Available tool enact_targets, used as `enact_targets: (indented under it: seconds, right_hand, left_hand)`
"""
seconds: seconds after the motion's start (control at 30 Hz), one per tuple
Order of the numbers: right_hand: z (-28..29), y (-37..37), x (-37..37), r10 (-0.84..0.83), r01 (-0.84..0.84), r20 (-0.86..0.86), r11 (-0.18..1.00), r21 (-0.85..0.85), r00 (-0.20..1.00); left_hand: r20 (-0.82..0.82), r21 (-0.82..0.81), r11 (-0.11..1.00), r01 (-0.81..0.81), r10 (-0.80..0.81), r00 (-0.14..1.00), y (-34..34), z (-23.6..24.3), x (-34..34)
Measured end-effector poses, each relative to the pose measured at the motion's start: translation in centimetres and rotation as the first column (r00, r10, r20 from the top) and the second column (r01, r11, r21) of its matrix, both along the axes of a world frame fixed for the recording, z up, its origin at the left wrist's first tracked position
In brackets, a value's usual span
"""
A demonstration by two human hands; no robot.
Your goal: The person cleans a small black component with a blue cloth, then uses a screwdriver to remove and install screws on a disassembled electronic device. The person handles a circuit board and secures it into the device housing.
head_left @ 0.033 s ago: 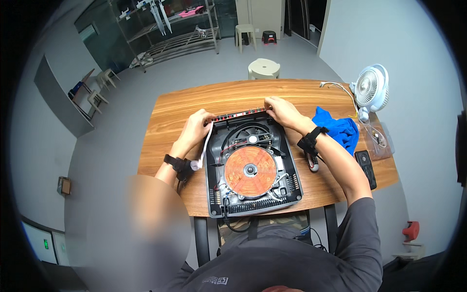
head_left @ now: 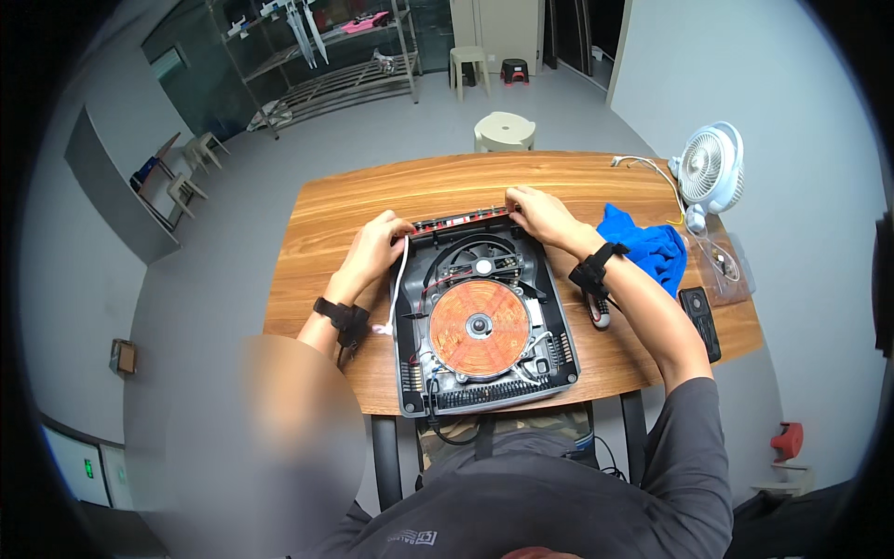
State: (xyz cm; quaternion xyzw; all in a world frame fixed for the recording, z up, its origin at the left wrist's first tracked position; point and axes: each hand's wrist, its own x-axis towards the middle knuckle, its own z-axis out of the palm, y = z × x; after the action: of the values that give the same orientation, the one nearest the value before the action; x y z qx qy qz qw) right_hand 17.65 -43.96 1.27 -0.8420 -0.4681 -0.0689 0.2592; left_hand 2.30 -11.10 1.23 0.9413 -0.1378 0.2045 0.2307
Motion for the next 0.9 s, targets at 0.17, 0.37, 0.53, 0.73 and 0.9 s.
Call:
enact_targets:
  seconds: [0.17, 0.37, 0.53, 0.73, 0.9]
  right_hand:
    - [0.0, -0.5, -0.4, 0.043, -0.045, -0.038, 0.998, -0.052, 0.998]
    - [-0.4, -1.2, 1.0, 0.102, -0.111, -0.129, 0.991, -0.07, 0.986]
    - [-0.4, -1.3, 1.5, 0.126, -0.139, -0.158, 0.987, -0.077, 0.979]
    - [0.9, -0.7, 1.2, 0.063, -0.093, -0.257, 0.99, -0.103, 0.964]
    - [1.5, -0.4, 1.0, 0.059, -0.1, -0.281, 0.986, -0.133, 0.958]
  left_hand:
    - [-0.085, 0.087, 0.996, -0.011, 0.018, 0.996, -0.4, 0.6, -0.6]
    - [-0.143, 0.021, 0.999, 0.043, -0.039, 0.989, -0.2, 0.5, -0.6]
    - [-0.073, 0.001, 0.997, 0.072, -0.072, 0.995, 0.2, -0.7, -0.5]
    - [-0.301, -0.213, 0.977, -0.011, -0.055, 0.952, 0.3, 0.7, -0.3]
    - [-0.279, -0.182, 0.983, -0.017, -0.035, 0.96, 1.0, 0.2, 0.1]
